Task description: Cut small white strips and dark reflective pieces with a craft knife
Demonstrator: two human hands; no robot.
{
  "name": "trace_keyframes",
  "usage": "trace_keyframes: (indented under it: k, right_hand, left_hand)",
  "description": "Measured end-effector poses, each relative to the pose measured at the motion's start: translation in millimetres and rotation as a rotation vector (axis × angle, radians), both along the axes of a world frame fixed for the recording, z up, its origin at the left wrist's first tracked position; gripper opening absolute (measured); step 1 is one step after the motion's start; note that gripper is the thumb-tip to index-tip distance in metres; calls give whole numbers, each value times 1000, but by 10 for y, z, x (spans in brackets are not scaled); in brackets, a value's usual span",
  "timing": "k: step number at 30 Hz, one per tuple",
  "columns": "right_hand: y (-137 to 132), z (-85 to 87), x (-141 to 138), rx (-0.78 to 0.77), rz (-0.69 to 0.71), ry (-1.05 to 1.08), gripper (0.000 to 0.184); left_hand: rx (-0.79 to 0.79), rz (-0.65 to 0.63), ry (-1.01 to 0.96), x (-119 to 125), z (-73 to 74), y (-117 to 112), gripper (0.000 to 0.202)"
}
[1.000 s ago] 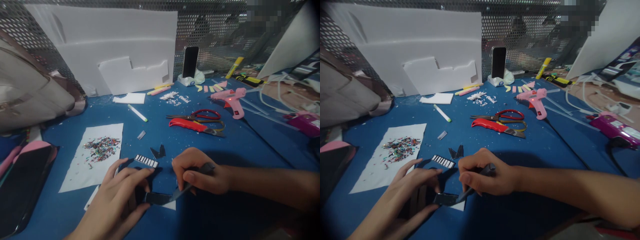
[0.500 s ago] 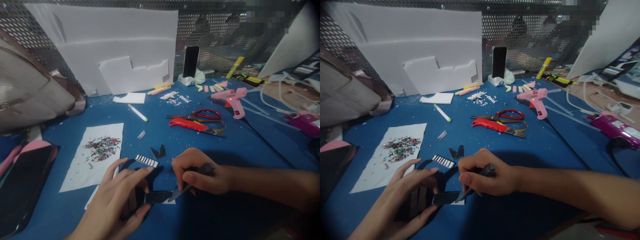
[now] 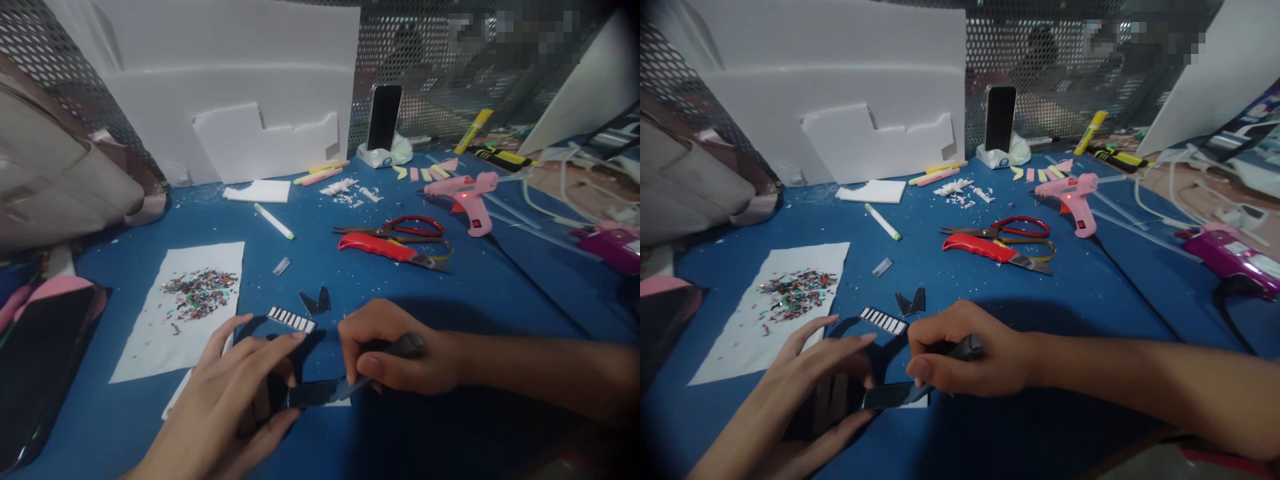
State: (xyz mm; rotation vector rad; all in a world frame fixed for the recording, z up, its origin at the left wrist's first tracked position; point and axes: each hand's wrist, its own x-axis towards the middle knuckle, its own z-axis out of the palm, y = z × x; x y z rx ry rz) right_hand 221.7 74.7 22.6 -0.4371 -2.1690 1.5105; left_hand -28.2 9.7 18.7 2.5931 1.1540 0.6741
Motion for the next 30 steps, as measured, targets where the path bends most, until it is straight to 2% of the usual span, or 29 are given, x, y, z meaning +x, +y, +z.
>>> trace_keyframes:
  k: [5,18,30]
  right_hand:
    - [6,-16,-9,71,15,29,34]
    - [4,-29,-4,45,-19,84,39]
    - [10,1,3,42,-40,89,44]
  left_hand:
    - [-40,49,13,8,-11,-12,49]
    - [-59,18,8,-7,-8,-18,49]
    - [-54,41,5,0,2,-11,46]
